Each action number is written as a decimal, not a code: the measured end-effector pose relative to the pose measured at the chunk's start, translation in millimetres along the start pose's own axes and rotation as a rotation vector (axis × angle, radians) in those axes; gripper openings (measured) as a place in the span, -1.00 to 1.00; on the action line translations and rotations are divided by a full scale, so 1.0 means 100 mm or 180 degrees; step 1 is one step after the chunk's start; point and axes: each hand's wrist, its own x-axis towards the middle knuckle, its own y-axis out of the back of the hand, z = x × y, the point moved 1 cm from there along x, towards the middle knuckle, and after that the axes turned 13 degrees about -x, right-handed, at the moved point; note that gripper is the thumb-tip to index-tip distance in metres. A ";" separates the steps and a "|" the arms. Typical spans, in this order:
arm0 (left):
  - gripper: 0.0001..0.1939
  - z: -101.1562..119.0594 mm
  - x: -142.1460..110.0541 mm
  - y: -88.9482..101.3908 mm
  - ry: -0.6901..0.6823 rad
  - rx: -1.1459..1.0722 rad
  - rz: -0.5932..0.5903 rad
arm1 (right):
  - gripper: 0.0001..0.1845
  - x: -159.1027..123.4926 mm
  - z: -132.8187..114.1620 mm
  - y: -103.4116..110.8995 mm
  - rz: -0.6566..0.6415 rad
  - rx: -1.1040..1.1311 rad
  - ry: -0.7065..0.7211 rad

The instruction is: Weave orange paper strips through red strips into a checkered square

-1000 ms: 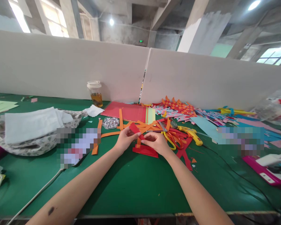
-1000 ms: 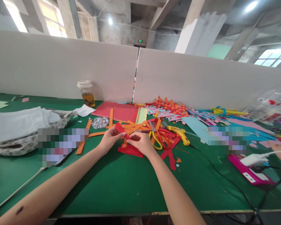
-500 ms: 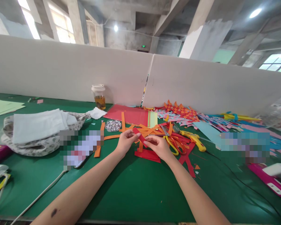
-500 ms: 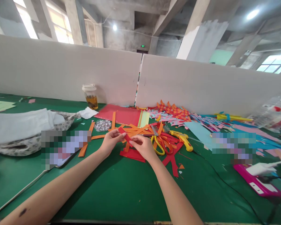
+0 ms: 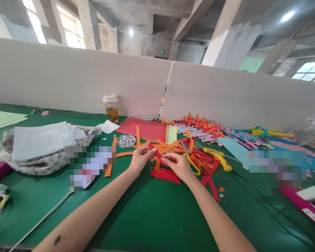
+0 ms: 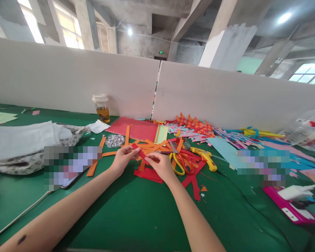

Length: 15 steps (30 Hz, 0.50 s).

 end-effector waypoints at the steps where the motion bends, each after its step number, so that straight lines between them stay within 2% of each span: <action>1: -0.70 0.00 0.00 0.00 -0.0005 -0.0007 0.0001 | -0.75 0.00 0.00 0.00 -0.0001 0.0001 0.0001; 15: -0.71 -0.02 0.02 0.02 -0.0045 -0.0073 -0.0013 | -0.77 0.00 0.00 0.00 -0.0037 0.0001 0.0024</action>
